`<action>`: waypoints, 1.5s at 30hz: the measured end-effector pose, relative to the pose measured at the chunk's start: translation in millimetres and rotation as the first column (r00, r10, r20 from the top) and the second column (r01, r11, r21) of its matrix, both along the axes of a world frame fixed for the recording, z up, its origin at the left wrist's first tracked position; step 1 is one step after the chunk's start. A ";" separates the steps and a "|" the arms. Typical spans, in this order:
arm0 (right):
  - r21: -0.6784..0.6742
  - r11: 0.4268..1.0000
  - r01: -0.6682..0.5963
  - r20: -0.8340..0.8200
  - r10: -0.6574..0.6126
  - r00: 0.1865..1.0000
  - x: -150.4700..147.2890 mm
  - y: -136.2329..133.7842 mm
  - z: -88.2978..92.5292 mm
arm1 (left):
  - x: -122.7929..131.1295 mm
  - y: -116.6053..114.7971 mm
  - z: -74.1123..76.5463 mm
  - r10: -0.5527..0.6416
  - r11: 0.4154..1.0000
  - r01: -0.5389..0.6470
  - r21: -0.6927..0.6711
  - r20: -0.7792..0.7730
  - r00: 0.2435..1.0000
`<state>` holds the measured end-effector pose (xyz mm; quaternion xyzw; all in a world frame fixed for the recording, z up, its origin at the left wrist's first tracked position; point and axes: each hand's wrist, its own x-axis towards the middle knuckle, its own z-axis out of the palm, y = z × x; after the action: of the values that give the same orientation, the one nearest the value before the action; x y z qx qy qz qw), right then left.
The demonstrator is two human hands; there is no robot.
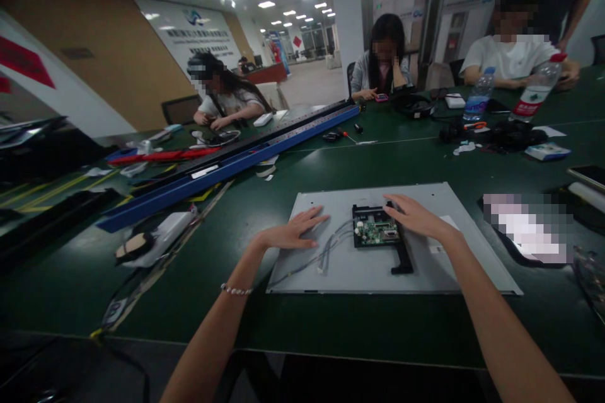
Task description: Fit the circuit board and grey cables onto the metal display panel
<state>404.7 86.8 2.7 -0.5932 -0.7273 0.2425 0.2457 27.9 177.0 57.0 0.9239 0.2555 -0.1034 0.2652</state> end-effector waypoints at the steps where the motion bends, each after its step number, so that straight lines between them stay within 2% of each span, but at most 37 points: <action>1: -0.006 1.000 -0.004 -0.002 0.004 1.000 -0.8 0.0 0.5 | -2.1 1.3 1.1 0.005 1.000 -0.005 -0.012 0.015 1.000; 4: -0.011 1.000 -0.011 -0.007 0.011 1.000 -3.4 0.0 3.2 | -12.8 16.0 2.1 0.104 0.994 -0.100 -0.044 0.112 0.988; 6: -0.010 1.000 -0.016 -0.007 0.016 1.000 -5.2 0.2 5.1 | -23.0 37.0 0.7 0.277 0.960 -0.281 -0.017 0.221 0.935; 8: -0.008 1.000 -0.024 -0.002 0.024 1.000 -6.7 0.5 5.9 | -34.5 64.6 -1.3 0.482 0.847 -0.528 0.065 0.330 0.812; 10: -0.008 0.999 -0.031 0.005 0.031 1.000 -7.5 1.0 4.6 | -46.1 93.6 -2.4 0.622 0.665 -0.717 0.210 0.377 0.687; 12: -0.008 0.999 -0.033 0.013 0.033 0.999 -7.6 1.6 1.4 | -56.4 118.5 -2.7 0.676 0.513 -0.776 0.366 0.386 0.628; 13: -0.007 0.999 -0.034 0.017 0.034 0.999 -7.4 1.9 -0.6 | -60.7 128.6 -2.8 0.689 0.463 -0.774 0.431 0.374 0.621; 15: 0.001 0.999 -0.035 0.023 0.035 0.999 -7.1 2.3 -4.9 | -67.1 143.8 -3.5 0.705 0.421 -0.737 0.529 0.321 0.632; 20: 0.031 0.999 -0.029 0.050 0.027 0.998 -7.6 3.5 -12.4 | -70.9 162.8 -8.2 0.747 0.384 -0.647 0.659 0.190 0.637; 25: 0.037 0.999 -0.016 0.069 0.014 0.998 -8.3 3.8 -15.7 | -68.2 169.5 -12.0 0.761 0.374 -0.602 0.705 0.138 0.634; 29: 0.042 0.999 -0.010 0.078 0.007 0.997 -8.1 3.8 -17.8 | -68.3 172.9 -14.5 0.770 0.344 -0.557 0.756 0.111 0.628; 37: 0.030 1.000 -0.003 0.095 0.000 0.995 -11.2 3.3 -14.8 | -68.3 185.6 -9.9 0.795 0.411 -0.539 0.735 0.001 0.607; 45: 0.055 0.998 0.003 0.112 -0.009 0.994 -10.7 4.8 -17.6 | -66.6 182.8 -6.5 0.776 0.418 -0.488 0.766 -0.023 0.630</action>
<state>393.9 91.6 -14.9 -0.6010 -0.7446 0.1882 0.2212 -38.7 359.8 50.5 0.7395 0.6554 -0.0629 -0.1402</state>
